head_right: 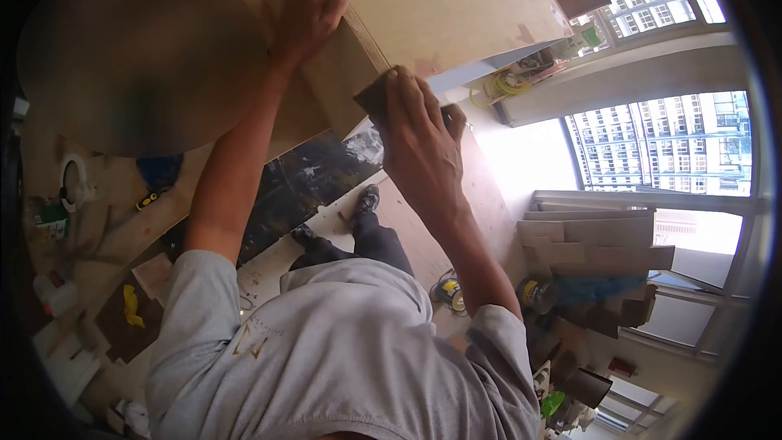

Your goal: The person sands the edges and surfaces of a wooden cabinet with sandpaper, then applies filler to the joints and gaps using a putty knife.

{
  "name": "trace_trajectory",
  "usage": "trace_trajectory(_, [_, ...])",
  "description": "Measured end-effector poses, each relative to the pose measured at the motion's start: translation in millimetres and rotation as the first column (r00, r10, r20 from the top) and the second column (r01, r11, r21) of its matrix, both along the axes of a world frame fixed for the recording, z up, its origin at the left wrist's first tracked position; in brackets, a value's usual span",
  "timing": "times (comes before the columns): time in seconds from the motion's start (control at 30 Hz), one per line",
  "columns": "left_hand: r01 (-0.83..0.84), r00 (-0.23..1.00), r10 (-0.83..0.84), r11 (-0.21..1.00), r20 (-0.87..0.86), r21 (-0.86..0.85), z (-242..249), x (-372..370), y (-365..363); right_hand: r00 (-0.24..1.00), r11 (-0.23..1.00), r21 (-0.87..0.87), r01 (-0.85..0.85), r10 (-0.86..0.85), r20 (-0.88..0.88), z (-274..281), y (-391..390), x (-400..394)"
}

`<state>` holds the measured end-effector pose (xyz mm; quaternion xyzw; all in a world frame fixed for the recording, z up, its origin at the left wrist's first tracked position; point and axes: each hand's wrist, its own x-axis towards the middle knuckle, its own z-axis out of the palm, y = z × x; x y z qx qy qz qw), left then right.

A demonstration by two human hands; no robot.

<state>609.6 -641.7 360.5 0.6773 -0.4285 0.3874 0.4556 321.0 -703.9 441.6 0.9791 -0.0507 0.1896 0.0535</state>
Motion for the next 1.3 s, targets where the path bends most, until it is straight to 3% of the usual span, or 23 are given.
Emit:
trace_trajectory(0.1, [-0.001,0.996,-0.006,0.998,-0.091,-0.066,-2,-4,-4,0.999,0.998,-0.039,0.041,-0.042,-0.034,3,7,-4])
trace_trajectory(0.2, [-0.070,0.988,0.046,0.984,0.148,0.162,-2,4,2,0.999,0.999,-0.013,0.037,-0.037,-0.011,3,9,33])
trace_trajectory(0.3, [-0.058,0.996,0.054,0.997,0.075,0.051,-2,1,0,0.997,0.997,0.048,-0.064,0.062,0.052,0,0,47])
trace_trajectory(0.4, [-0.035,0.998,0.032,0.998,0.049,0.051,-19,18,-10,1.000,0.999,-0.031,0.012,-0.011,0.013,0,2,-1])
trace_trajectory(0.5, [-0.025,0.999,0.025,1.000,0.047,0.016,-13,12,-9,1.000,0.998,-0.058,0.026,-0.025,0.006,0,5,4])
trace_trajectory(0.67, [-0.005,0.998,0.001,0.998,0.063,0.063,-8,8,-2,0.999,1.000,-0.006,0.004,-0.004,0.046,-1,3,58])
trace_trajectory(0.9, [-0.029,0.993,0.020,0.997,0.118,0.075,-16,18,-9,0.996,0.995,-0.047,0.087,-0.086,0.014,-3,10,-5])
trace_trajectory(1.0, [0.055,0.996,-0.060,0.995,0.070,0.081,-10,16,-7,0.998,1.000,0.015,-0.014,0.013,0.069,-4,3,31])
trace_trajectory(1.17, [-0.009,0.969,-0.032,0.986,0.245,0.167,-5,13,2,0.985,0.981,0.111,-0.157,0.147,0.089,4,-21,7])
trace_trajectory(1.2, [-0.033,0.963,-0.014,0.985,0.269,0.171,-7,14,0,0.987,0.989,0.093,-0.116,0.104,0.123,0,-40,1])
trace_trajectory(1.3, [0.065,0.998,-0.068,0.988,0.014,0.138,10,-7,9,0.978,0.997,0.078,0.010,-0.026,0.207,-15,-117,-7])
